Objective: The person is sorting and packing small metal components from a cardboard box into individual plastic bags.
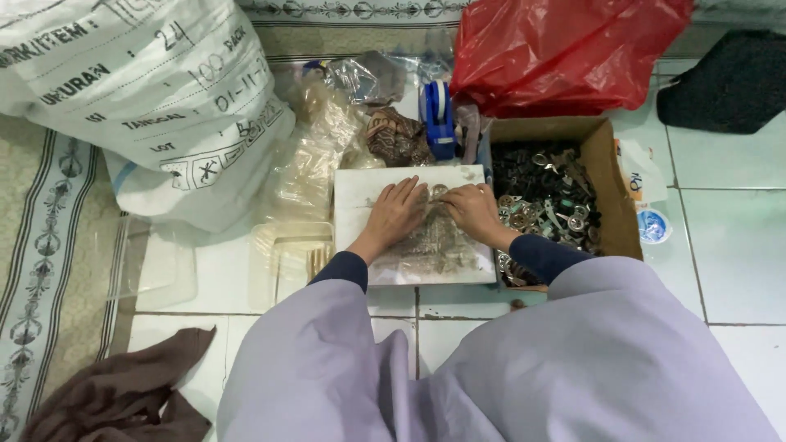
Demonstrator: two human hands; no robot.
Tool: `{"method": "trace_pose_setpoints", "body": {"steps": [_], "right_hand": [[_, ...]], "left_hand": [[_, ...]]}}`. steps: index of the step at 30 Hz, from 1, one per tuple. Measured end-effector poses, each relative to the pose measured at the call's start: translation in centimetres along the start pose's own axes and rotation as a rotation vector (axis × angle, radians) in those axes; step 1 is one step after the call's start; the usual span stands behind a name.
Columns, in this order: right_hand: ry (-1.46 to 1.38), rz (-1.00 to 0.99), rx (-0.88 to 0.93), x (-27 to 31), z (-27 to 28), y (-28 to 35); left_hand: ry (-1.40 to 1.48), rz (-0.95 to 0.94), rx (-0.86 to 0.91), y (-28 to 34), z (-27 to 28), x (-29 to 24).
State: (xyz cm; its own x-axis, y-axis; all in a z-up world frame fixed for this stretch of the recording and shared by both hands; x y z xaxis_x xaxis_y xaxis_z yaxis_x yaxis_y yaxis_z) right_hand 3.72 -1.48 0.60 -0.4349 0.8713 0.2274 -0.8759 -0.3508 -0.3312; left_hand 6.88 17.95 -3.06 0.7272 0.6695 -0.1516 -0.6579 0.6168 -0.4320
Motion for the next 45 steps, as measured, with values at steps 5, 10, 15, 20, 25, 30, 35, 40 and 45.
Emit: {"method": "trace_pose_setpoints", "body": {"steps": [5, 10, 15, 20, 25, 30, 35, 40, 45], "right_hand": [[0.196, 0.253, 0.117, 0.6, -1.1, 0.8], [0.155, 0.125, 0.143, -0.7, -1.9, 0.6], [0.036, 0.045, 0.190, -1.2, -1.8, 0.7], [-0.008, -0.001, 0.344, 0.1, -1.2, 0.7], [0.057, -0.052, 0.419, -0.2, -2.4, 0.8], [0.027, -0.099, 0.422, -0.4, -2.8, 0.6], [-0.013, -0.110, 0.430, -0.6, -3.1, 0.5], [-0.035, -0.137, 0.436, -0.4, -2.8, -0.1], [-0.191, -0.195, 0.380, 0.0, -1.0, -0.9]], "left_hand": [[0.006, 0.004, 0.189, 1.4, 1.9, -0.3], [-0.053, 0.005, 0.281, 1.9, -0.6, -0.3], [0.047, 0.115, 0.352, 1.9, -1.5, -1.1], [-0.049, 0.142, 0.411, 2.5, -3.1, -2.0], [-0.050, 0.159, 0.382, 2.1, -3.8, -1.7], [-0.028, 0.176, 0.423, 1.8, -3.7, -1.5], [-0.067, 0.153, 0.324, 2.4, -4.9, -1.3], [-0.059, 0.152, 0.324, 2.4, -5.2, -1.3], [-0.075, 0.185, 0.293, 0.8, -4.4, -1.8]]}}
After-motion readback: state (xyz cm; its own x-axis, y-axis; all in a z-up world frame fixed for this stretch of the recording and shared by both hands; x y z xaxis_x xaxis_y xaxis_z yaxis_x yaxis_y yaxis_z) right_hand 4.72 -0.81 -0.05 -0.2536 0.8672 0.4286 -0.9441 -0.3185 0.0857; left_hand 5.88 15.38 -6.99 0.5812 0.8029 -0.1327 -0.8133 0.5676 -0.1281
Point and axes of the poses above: each hand's wrist, its own y-axis away from the middle knuckle, its own z-axis out of the back of the hand, x = y × z, the point moved 4 cm from there along -y, towards the middle knuckle, and after that the axes turned 3 degrees about -y, right-handed, at the moved point
